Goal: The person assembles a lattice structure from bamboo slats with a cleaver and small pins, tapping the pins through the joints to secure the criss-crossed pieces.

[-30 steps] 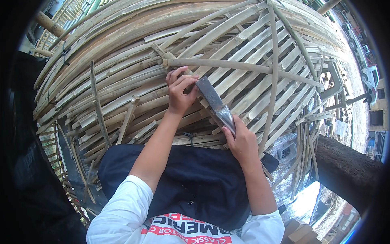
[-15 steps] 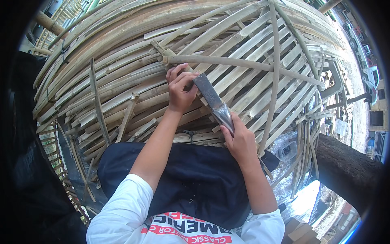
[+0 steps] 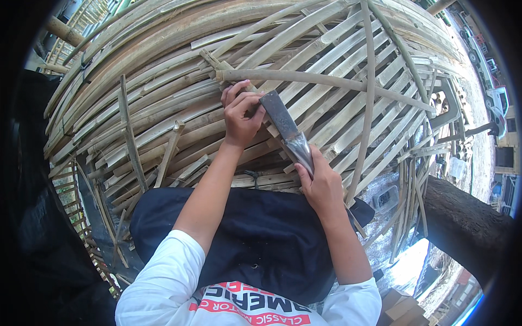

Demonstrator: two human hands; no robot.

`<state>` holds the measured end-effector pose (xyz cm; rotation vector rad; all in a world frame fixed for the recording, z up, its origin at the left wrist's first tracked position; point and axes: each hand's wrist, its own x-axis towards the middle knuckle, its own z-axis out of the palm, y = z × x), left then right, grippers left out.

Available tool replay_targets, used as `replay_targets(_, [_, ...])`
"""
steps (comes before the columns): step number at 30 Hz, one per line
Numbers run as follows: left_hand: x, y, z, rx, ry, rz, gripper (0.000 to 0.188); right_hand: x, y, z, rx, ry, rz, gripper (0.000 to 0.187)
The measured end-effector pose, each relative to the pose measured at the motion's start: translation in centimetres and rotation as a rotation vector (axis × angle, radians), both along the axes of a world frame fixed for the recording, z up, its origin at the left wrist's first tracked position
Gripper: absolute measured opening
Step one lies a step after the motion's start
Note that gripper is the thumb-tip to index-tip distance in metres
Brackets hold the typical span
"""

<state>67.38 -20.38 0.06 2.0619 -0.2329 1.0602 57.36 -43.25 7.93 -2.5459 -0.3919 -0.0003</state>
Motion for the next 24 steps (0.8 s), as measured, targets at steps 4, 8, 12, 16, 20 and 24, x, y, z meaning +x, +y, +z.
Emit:
replay_targets(4, [0.1,0.2,-0.5,-0.002,0.011,0.000,0.014,0.1,0.4,0.1,0.056,0.017,-0.023,0.047])
replay_targets(8, [-0.4,0.1,-0.3,-0.017,0.024,-0.011,0.012,-0.5,0.3,-0.1,0.158,-0.113,-0.020,0.047])
replay_targets(12, [-0.2,0.1,-0.6,-0.019,0.015,-0.018,0.011,0.3,0.2,-0.5,0.006,0.057,-0.022,0.047])
replay_targets(16, [0.1,0.1,-0.4,-0.019,0.003,-0.016,0.012,0.1,0.3,-0.6,0.157,-0.118,-0.037,0.045])
replay_targets(20, [0.5,0.0,-0.6,-0.009,-0.012,0.006,0.012,0.2,-0.1,-0.5,0.041,0.034,-0.053,0.047])
replay_targets(24, [0.0,0.1,-0.7,0.016,0.007,0.016,0.012,0.6,0.0,0.4,-0.039,0.102,-0.053,0.050])
